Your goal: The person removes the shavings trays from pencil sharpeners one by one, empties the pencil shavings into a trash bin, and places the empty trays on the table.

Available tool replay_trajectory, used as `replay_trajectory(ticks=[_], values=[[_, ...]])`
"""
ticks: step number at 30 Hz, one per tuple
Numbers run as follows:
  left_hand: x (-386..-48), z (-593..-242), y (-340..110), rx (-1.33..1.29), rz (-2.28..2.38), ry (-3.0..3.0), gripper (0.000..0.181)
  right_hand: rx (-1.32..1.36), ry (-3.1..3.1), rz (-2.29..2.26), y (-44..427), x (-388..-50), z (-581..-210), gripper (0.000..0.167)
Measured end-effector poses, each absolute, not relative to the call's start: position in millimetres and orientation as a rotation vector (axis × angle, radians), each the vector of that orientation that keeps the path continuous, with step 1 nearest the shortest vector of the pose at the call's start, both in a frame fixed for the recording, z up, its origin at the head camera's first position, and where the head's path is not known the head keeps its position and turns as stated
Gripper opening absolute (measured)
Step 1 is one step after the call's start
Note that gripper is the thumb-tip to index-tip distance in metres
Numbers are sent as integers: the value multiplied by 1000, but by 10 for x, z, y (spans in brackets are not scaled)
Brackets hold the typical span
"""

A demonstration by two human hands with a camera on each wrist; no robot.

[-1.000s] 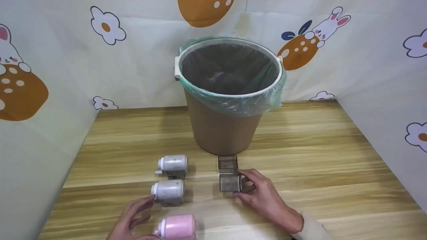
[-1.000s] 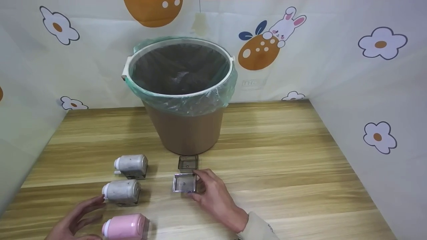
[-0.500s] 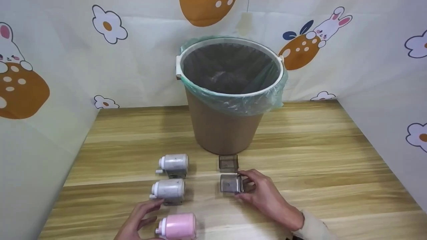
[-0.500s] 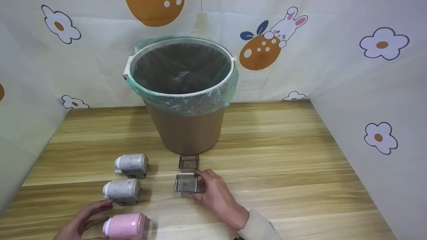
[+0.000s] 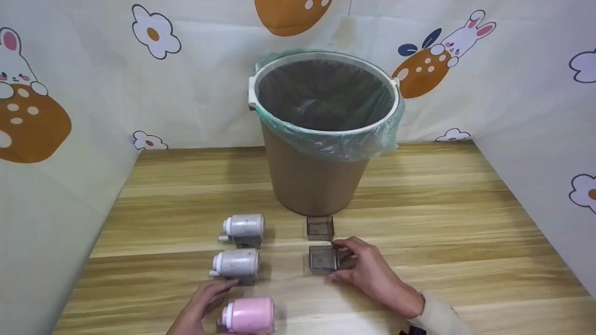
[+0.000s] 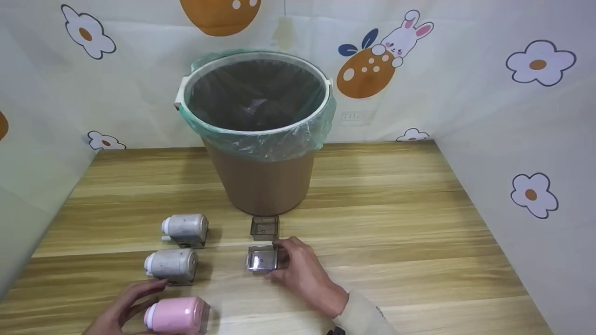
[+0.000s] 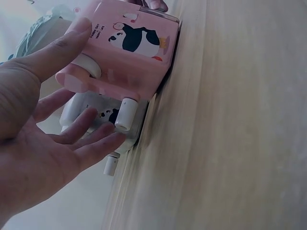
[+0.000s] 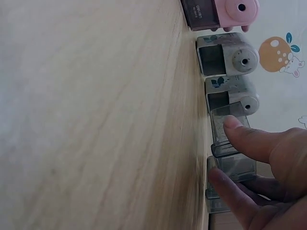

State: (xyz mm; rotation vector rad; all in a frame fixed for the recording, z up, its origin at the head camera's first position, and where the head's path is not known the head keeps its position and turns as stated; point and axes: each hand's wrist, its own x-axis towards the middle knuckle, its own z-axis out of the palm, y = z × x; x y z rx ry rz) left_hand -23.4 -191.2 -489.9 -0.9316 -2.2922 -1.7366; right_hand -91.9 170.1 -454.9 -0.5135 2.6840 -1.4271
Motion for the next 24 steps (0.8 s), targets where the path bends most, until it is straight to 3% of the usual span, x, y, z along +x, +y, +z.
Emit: replay_trajectory(ticks=[12, 24], values=[[-257, -4939, -1866, -1033, -1765, -2227, 88, -551, 2773, -1298, 1712, -961, -4582, 64], [-231, -4911, -1763, -920, -1641, -2400, 79, -527, 2793, -1233, 1710, -976, -4586, 65]])
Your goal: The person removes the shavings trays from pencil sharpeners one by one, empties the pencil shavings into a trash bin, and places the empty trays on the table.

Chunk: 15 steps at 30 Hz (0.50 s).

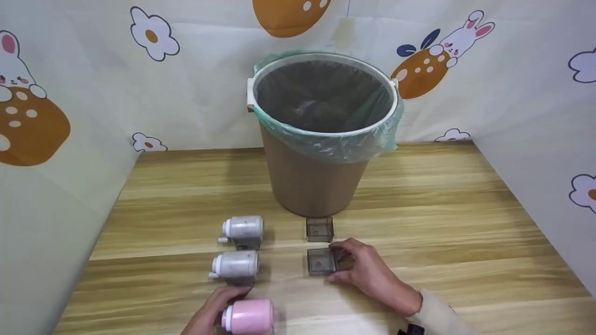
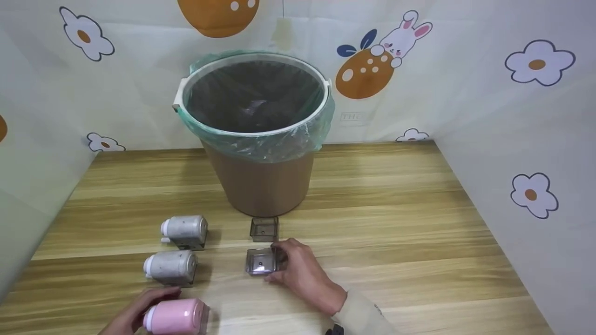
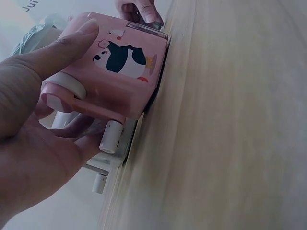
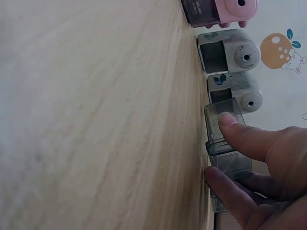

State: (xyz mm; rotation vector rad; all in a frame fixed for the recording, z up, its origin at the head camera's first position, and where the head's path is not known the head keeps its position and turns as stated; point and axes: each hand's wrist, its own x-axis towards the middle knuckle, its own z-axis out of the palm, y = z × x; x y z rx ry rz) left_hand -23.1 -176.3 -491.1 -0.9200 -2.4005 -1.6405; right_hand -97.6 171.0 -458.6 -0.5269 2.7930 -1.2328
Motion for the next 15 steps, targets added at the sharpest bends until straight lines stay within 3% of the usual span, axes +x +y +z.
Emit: replay_trajectory(ticks=[15], values=[[-318, -5015, -1728, -1043, -1368, -2323, 75, -540, 2809, -1214, 1720, -973, -4601, 66]])
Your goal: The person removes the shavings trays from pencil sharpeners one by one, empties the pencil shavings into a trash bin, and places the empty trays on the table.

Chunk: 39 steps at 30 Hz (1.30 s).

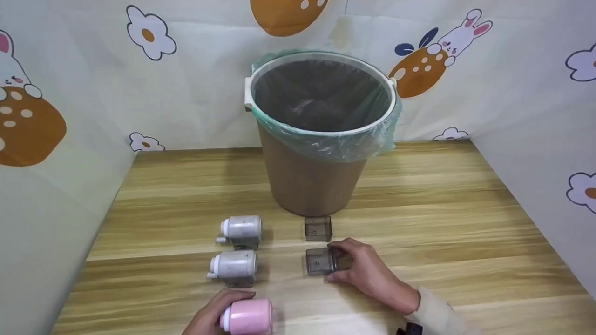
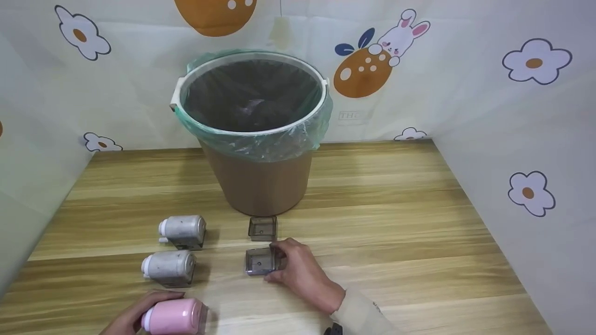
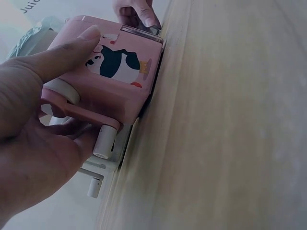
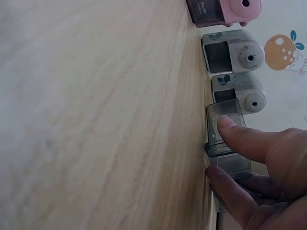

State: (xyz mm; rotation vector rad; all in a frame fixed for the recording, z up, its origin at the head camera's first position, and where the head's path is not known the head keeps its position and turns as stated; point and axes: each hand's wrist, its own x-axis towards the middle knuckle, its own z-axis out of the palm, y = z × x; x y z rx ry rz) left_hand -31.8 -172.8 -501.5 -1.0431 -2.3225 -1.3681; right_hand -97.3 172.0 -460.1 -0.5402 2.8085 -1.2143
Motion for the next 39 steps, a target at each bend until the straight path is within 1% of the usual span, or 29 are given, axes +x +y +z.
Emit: replay_trajectory(ticks=[3, 9, 17, 26, 39], values=[[-324, -5025, -1726, -1054, -1409, -2308, 74, -533, 2817, -1202, 1718, -975, -4605, 66], [-290, -4978, -1710, -976, -1439, -2354, 71, -527, 2814, -1200, 1714, -980, -4623, 65], [-279, -4937, -1696, -991, -1451, -2335, 70, -535, 2829, -1211, 1714, -974, -4648, 64], [-277, -4942, -1699, -1003, -1471, -2330, 70, -537, 2788, -1286, 1703, -948, -4647, 66], [-269, -4931, -1689, -982, -1458, -2329, 69, -490, 2780, -1234, 1720, -944, -4643, 65]])
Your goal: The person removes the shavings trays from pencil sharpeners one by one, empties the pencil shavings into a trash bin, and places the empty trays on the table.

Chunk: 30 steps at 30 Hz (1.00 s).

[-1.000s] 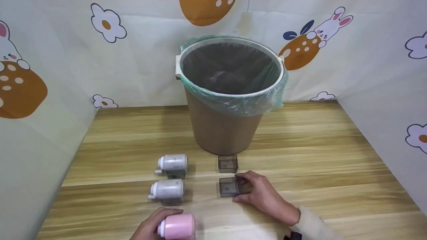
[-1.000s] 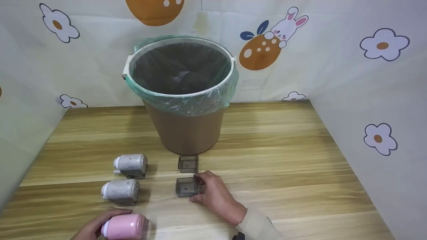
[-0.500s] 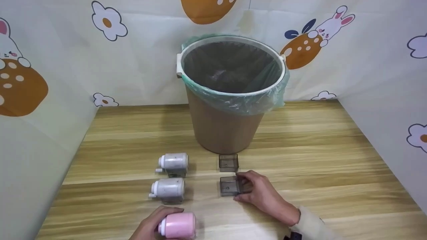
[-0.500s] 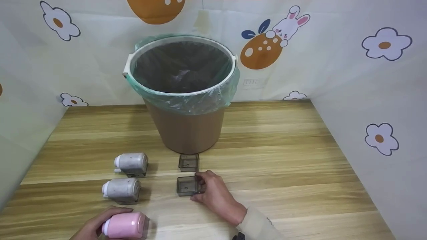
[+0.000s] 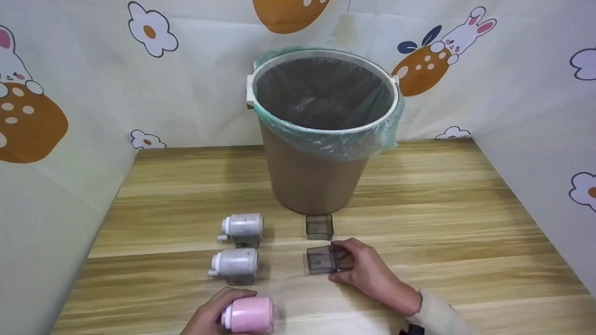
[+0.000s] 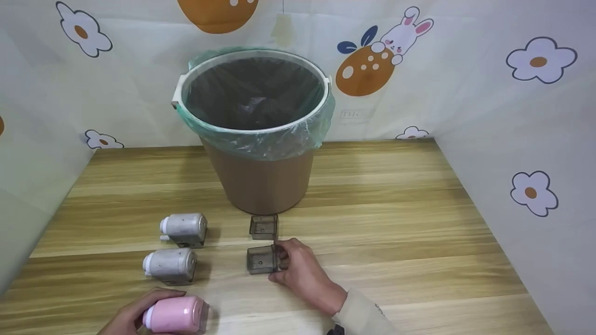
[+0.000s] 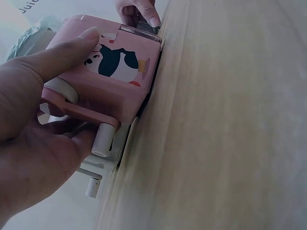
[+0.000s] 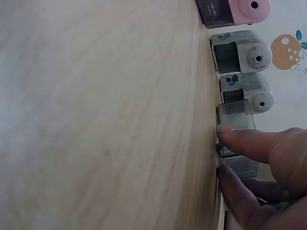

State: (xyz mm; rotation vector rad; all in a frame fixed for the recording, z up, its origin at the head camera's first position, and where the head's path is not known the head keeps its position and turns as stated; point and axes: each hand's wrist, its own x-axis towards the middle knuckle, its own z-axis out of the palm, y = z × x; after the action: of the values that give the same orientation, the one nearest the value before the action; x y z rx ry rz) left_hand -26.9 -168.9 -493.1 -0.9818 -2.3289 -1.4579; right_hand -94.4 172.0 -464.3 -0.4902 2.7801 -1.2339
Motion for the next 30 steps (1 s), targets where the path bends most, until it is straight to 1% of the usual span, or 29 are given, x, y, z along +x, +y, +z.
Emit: replay_trajectory(ticks=[9, 12, 22, 27, 30], values=[[-256, -4913, -1682, -977, -1426, -2314, 69, -466, 2768, -1231, 1753, -905, -4550, 74], [-260, -4908, -1684, -980, -1413, -2314, 69, -450, 2794, -1207, 1750, -884, -4525, 73], [-288, -4856, -1718, -1044, -1476, -2351, 67, -519, 2838, -1203, 1726, -779, -4422, 65], [-279, -4797, -1727, -1007, -1556, -2384, 65, -517, 2835, -1229, 1712, -747, -4399, 63], [-281, -4765, -1727, -985, -1526, -2382, 64, -526, 2826, -1248, 1688, -718, -4383, 63]])
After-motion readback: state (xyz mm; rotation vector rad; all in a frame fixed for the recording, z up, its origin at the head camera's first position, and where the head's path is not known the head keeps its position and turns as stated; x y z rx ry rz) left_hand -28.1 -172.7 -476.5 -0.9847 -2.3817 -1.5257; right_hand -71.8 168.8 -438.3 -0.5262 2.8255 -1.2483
